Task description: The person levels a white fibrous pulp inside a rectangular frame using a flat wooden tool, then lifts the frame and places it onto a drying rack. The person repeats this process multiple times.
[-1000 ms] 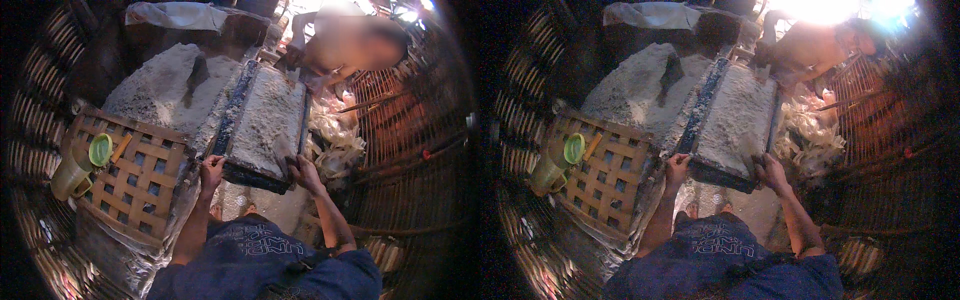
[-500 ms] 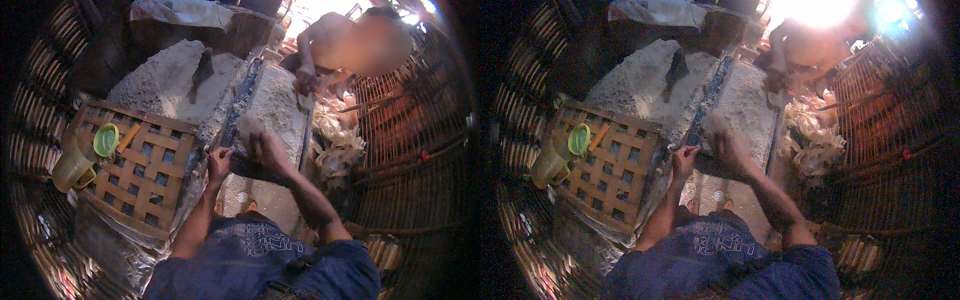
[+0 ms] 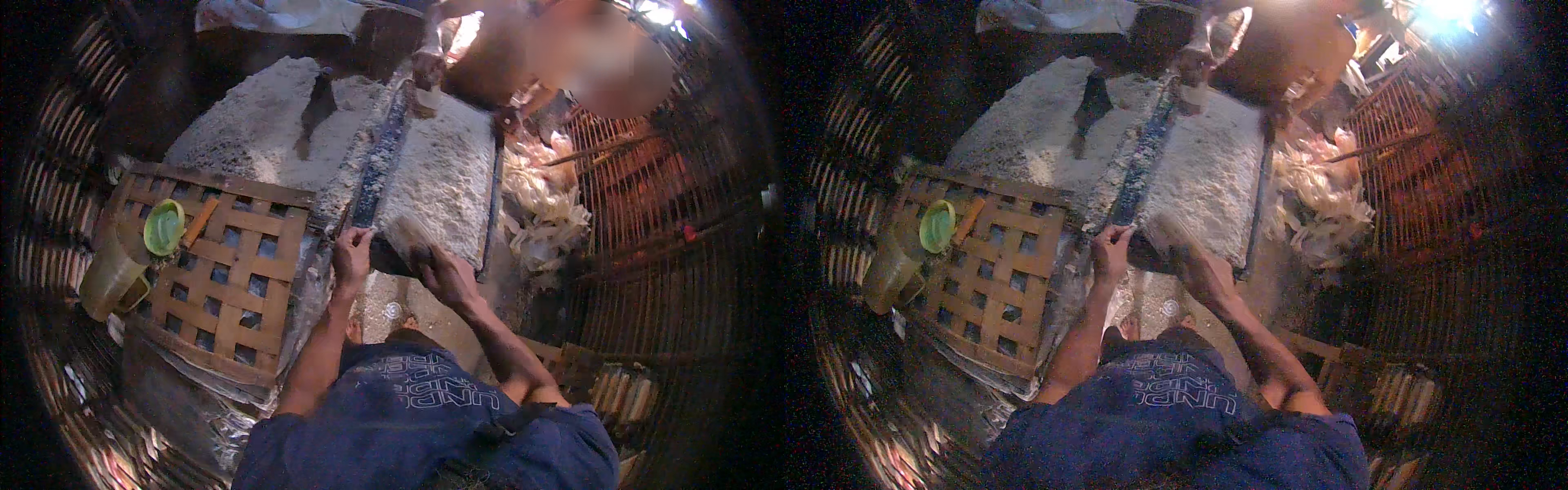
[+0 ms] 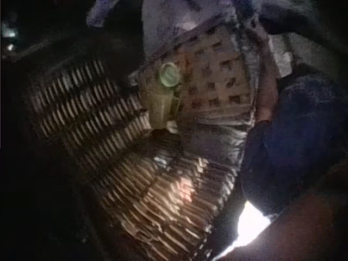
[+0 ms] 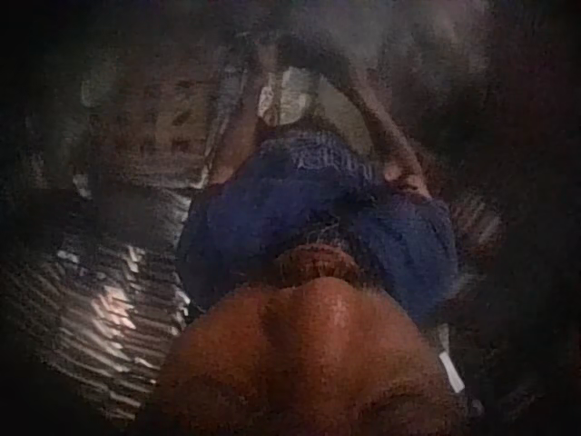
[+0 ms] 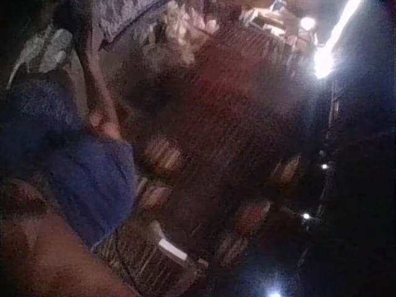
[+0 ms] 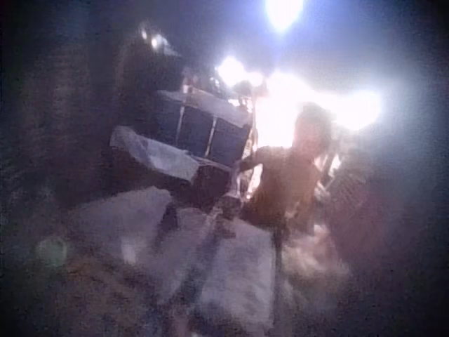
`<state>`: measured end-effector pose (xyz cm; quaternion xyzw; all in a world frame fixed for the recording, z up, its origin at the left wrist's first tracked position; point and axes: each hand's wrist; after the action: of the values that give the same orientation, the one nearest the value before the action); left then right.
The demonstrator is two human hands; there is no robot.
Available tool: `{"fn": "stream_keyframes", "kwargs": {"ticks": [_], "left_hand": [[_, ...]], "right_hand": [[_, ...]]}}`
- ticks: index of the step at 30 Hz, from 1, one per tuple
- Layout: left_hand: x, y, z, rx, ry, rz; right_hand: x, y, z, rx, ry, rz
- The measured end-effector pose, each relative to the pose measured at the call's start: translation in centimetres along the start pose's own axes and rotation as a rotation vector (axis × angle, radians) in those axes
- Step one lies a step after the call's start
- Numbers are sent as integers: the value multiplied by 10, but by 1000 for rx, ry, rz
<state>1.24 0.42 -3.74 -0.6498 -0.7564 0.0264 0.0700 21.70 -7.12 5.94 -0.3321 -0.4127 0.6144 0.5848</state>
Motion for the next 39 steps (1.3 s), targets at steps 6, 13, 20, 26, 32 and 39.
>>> {"fn": "stream_keyframes", "kwargs": {"ticks": [6, 13, 20, 26, 32, 39], "left_hand": [[-8, 2, -6, 116, 9, -38], [9, -11, -19, 95, -28, 2], [4, -8, -8, 87, 3, -10], [6, -14, -3, 110, 20, -18], [3, -12, -17, 125, -73, -34], [2, -8, -15, 66, -113, 79]], "right_hand": [[-16, -32, -84, -44, 201, -292], [1, -5, -4, 150, 208, -101], [14, -2, -11, -113, 53, 144], [-12, -47, -132, -121, -31, -126], [42, -61, -108, 499, 494, -140], [84, 15, 25, 96, 136, 25]]}}
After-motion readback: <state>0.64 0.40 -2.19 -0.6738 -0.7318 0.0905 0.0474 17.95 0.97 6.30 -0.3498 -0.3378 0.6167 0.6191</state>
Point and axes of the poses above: each hand's wrist, its own x-axis towards the middle knuckle, its own y-axis out of the palm, z = x × y, and after that the axes turned 3 degrees about -x, right-handed
